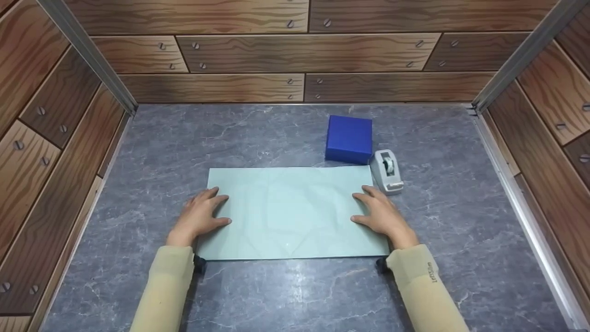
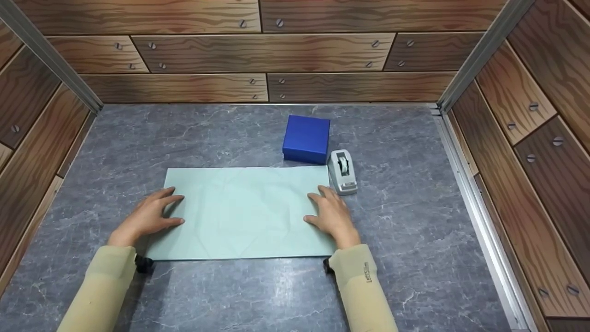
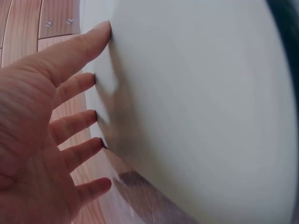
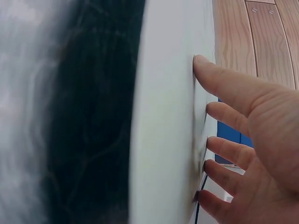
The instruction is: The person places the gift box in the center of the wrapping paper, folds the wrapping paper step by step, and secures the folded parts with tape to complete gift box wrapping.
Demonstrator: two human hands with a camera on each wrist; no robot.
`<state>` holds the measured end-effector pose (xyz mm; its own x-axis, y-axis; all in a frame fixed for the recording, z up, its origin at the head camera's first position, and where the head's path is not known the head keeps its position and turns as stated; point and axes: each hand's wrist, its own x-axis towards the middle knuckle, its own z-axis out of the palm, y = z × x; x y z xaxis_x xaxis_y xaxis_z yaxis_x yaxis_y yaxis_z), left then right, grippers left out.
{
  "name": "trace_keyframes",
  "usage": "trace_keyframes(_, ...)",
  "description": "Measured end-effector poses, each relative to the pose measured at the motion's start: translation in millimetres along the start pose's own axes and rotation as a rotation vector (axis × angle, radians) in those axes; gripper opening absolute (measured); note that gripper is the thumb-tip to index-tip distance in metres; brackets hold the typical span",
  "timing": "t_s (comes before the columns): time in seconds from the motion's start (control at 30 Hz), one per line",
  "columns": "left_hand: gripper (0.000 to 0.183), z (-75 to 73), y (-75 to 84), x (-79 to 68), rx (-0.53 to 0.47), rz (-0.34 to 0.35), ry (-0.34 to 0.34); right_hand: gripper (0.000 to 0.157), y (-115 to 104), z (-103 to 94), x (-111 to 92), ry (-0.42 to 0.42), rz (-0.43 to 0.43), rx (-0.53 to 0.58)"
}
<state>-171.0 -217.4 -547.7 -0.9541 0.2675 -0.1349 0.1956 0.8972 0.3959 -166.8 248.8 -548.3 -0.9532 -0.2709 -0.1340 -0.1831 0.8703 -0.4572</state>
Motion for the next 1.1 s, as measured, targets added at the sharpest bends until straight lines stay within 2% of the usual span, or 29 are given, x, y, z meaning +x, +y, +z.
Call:
trace_keyframes(0.17,0.065,1.2,0.1,-0.6,-0.012,-0.008,0.007,0.063,-1,0.8,1,-0.004,0.011,-0.004)
trace_keyframes(0.3,0.064,2.1,1.7,-0.2,-0.031,-0.02,0.009,0.067,-1,-2.2,1,-0.022,0.025,0.038)
trace_keyframes(0.47,0.058,2.4,5.7,1.0,-0.074,-0.066,0.057,0.07,-1,-8.5,2,-0.012,0.023,0.101)
trace_keyframes(0.6,0.055,0.9,9.7,3.2,-0.085,-0.083,0.127,0.066,-2,-15.1,5,0.041,0.0,0.115)
trace_keyframes(0.73,0.054,-0.4,17.4,5.5,-0.075,-0.061,0.197,0.06,-3,-21.3,9,0.124,-0.04,0.139)
trace_keyframes(0.87,0.054,-0.7,28.3,9.9,-0.117,-0.046,0.235,0.058,-4,-27.6,14,0.21,-0.051,0.158)
trace_keyframes(1.0,0.054,-0.5,39.7,16.2,-0.172,-0.035,0.255,0.06,-6,-34.5,22,0.268,-0.006,0.157)
trace_keyframes(1.1,0.054,-0.4,48.1,21.1,-0.21,-0.037,0.258,0.061,-7,-41.6,29,0.268,0.046,0.147)
